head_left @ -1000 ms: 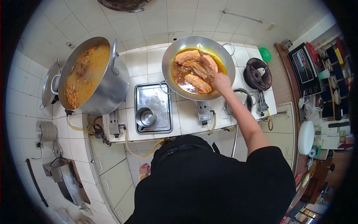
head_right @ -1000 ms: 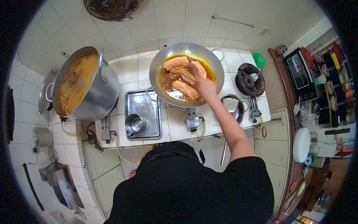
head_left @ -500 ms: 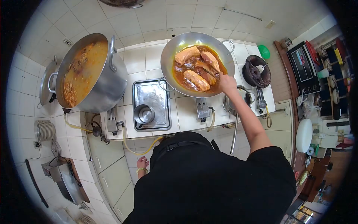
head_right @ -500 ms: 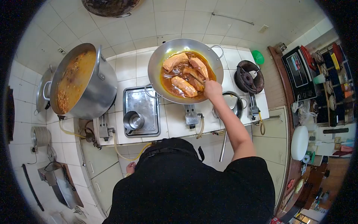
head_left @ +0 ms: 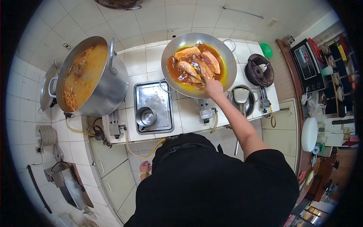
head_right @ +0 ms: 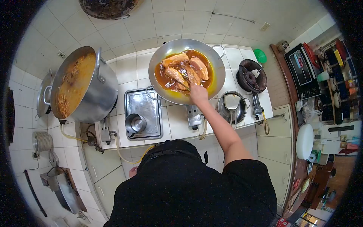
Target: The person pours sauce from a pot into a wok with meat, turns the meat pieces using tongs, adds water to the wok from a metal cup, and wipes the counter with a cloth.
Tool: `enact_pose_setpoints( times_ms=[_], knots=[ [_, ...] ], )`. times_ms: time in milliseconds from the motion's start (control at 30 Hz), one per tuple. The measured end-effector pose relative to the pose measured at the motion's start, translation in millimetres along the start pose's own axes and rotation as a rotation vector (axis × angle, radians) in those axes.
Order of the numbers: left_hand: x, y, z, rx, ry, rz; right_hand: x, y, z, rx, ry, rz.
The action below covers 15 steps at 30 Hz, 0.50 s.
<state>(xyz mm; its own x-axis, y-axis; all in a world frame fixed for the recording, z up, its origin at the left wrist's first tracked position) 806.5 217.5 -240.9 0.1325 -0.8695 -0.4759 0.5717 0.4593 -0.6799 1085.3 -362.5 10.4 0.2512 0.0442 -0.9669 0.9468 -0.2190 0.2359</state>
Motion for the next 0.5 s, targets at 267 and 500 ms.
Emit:
enact_pose_setpoints(
  times_ms=[267, 500],
  knots=[
    [-5, 9, -4, -0.011, -0.129, 0.012, -28, 0, -6, 0.037, -0.060, -0.083],
    [-9, -10, -45, 0.037, -0.080, -0.022, -66, 19, 23, 0.135, -0.048, -0.127]
  ],
)
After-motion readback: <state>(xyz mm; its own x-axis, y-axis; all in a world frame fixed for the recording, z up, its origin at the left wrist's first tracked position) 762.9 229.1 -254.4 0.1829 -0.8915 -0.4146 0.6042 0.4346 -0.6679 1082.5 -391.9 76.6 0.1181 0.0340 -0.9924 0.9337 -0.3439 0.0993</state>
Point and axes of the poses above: each hand's wrist, its own y-axis towards the middle knuckle, its own x-axis out of the palm, z = x × y, the point moved 7 cm from there along y, towards the middle knuckle, and after that the axes turned 14 degrees about z, right-handed, at the moved point
